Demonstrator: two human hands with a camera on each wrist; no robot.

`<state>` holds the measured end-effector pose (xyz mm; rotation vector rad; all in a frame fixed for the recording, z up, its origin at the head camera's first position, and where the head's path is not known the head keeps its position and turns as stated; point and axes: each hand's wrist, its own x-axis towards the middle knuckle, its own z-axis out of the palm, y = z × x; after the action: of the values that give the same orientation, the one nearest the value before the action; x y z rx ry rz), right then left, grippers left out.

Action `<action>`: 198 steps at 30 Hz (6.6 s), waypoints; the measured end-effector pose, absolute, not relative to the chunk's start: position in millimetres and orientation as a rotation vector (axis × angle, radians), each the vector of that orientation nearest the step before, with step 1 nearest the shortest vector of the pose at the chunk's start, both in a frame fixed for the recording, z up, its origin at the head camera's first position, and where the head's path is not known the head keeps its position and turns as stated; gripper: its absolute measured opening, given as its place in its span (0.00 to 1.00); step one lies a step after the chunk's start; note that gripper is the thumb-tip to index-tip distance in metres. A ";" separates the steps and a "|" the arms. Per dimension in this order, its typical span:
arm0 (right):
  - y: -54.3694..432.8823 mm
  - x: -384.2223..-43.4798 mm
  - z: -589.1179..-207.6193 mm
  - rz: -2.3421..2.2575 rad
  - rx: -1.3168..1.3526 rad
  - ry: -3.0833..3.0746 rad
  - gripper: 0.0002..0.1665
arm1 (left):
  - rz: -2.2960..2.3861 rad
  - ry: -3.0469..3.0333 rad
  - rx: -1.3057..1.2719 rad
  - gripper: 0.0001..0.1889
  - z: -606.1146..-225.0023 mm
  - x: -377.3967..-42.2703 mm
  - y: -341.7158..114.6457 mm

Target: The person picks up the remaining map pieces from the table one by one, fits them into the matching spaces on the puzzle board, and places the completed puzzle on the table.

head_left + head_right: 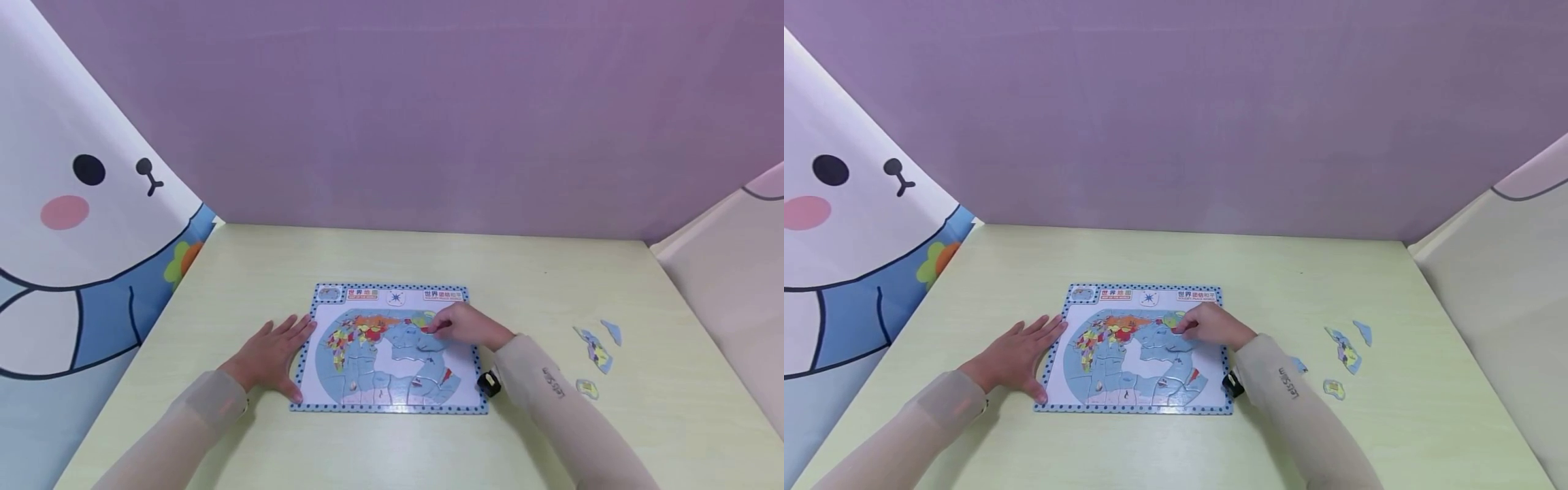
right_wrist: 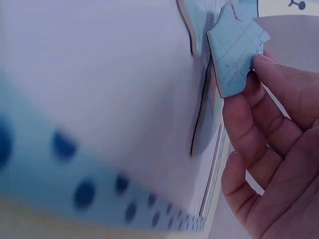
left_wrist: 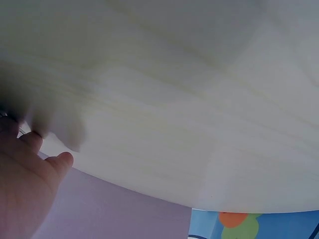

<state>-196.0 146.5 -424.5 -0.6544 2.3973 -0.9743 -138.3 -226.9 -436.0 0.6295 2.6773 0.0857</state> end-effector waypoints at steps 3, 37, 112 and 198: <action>139.7 -196.7 -425.0 -0.954 -0.693 2.387 0.08 | 0.079 2.678 0.632 0.68 -436.8 -138.8 -227.3; 92.9 -188.8 -422.5 -0.885 -0.758 2.251 0.08 | 0.050 2.696 0.637 0.67 -436.3 -136.7 -227.0; 94.8 -176.3 -428.1 -0.700 -0.745 2.336 0.08 | 0.111 2.671 0.628 0.67 -439.3 -135.4 -226.6; 289.5 -135.5 -415.5 -1.187 -0.555 2.444 0.15 | 0.111 2.674 0.621 0.67 -436.4 -138.4 -227.2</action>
<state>-135.5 289.5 -415.5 -0.5546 2.4443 -1.1869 -138.4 -227.2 -436.4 0.6213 2.6739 0.1113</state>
